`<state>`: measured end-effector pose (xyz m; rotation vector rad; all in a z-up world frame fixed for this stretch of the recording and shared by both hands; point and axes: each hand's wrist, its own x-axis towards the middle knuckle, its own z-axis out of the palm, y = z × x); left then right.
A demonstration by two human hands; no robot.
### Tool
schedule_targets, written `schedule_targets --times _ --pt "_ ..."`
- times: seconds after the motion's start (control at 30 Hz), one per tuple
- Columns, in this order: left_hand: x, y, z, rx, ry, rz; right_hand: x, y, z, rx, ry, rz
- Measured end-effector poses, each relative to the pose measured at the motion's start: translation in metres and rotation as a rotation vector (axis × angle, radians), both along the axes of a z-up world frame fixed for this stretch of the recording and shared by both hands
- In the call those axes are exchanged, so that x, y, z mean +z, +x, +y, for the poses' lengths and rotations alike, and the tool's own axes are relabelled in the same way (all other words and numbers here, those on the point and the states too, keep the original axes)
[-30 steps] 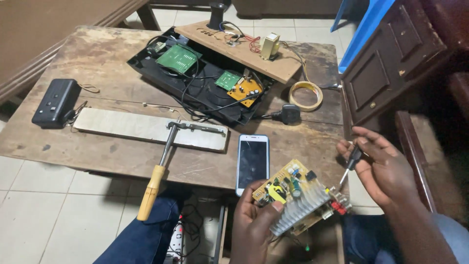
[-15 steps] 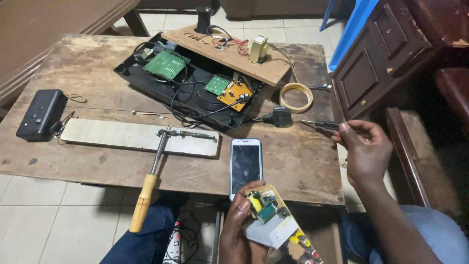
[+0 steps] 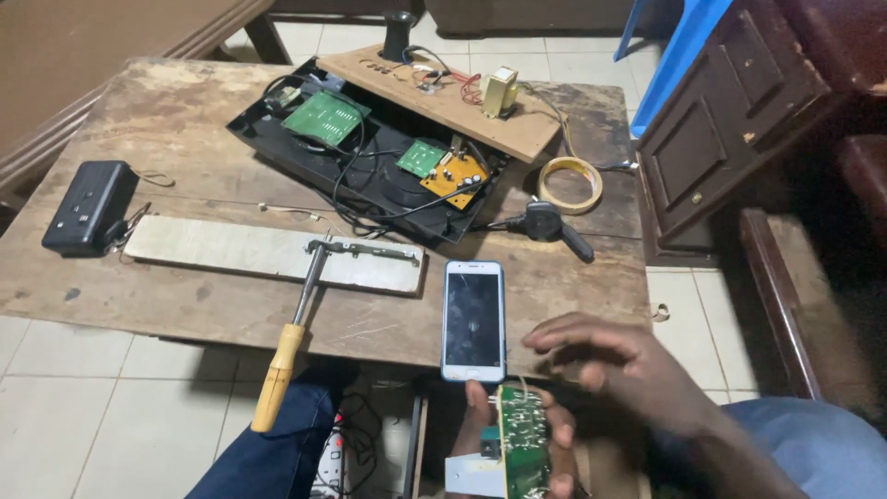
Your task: Inspecting and examining a green circuit board and small electronic components on a wooden workbench.
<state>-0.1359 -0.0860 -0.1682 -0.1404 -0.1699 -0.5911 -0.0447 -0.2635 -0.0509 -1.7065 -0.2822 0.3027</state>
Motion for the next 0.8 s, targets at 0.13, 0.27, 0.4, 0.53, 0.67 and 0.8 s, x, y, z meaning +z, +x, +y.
schedule_targets --times 0.13,0.27,0.4,0.53,0.67,0.8 --pt "0.101 -0.014 -0.004 -0.229 0.122 0.603 0.006 -0.025 0.021 0.326 0.258 0.020" --pt "0.114 0.000 0.004 -0.183 0.303 0.612 0.006 -0.034 0.016 0.291 0.342 0.077" --pt "0.120 0.010 0.008 -0.137 0.689 0.600 0.005 -0.031 -0.003 0.236 0.455 0.243" --pt "0.121 0.014 0.011 -0.091 1.073 0.559 -0.005 -0.026 -0.026 0.111 0.385 0.177" --pt "0.128 0.016 0.019 0.005 1.053 0.495 -0.009 -0.018 -0.047 0.069 0.232 0.106" --pt "0.142 0.015 0.021 0.010 1.199 0.278 -0.012 -0.017 -0.052 0.018 0.121 0.084"
